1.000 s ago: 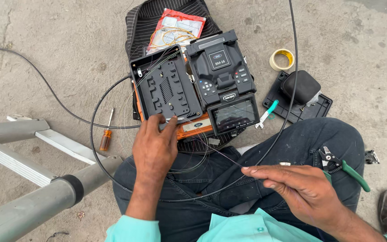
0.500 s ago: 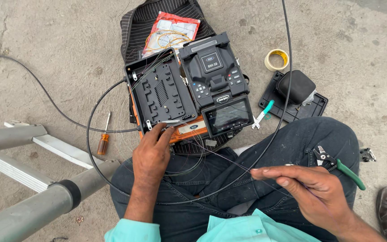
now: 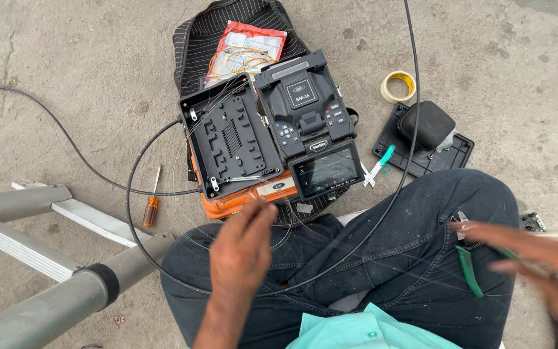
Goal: The person sits on the ground and splices a fiber optic cable. They strip the cable jacket, place the fiber into a fusion splicer, operate the splicer, handle a fiber cleaver, and arrange the stripped fiber strands and protective sleeves in the splice tray.
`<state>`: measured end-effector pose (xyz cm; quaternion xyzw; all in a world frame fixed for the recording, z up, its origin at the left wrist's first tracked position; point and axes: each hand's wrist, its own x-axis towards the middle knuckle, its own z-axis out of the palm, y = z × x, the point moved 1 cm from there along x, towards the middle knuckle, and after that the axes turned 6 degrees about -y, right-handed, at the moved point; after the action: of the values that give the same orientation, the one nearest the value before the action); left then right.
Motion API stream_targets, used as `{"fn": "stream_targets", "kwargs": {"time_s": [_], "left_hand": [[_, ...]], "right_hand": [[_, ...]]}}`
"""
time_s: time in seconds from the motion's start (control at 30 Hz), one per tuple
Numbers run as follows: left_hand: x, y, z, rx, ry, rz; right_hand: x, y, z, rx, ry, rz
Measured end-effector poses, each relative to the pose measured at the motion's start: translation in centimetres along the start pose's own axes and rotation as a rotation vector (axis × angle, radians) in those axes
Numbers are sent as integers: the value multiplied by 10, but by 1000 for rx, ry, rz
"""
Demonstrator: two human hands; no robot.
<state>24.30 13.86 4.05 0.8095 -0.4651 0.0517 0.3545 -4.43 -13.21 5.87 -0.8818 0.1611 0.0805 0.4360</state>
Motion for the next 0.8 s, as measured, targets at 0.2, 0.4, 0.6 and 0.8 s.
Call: {"fn": "stream_targets", "kwargs": {"time_s": [0.2,0.4,0.6,0.8], "left_hand": [[-21,60,-5,-64,-39,137],[-52,105,3,-127,37,202],[-71,127,22,-323,41,105],[-64,161,23,-373,-156,327]], "right_hand": [[1,-65,-34,-255,361,-186],[70,-116,33,476,-328,-593],[52,-80,44,566,-398,-320],[3,-81,43,149,40,-628]]}}
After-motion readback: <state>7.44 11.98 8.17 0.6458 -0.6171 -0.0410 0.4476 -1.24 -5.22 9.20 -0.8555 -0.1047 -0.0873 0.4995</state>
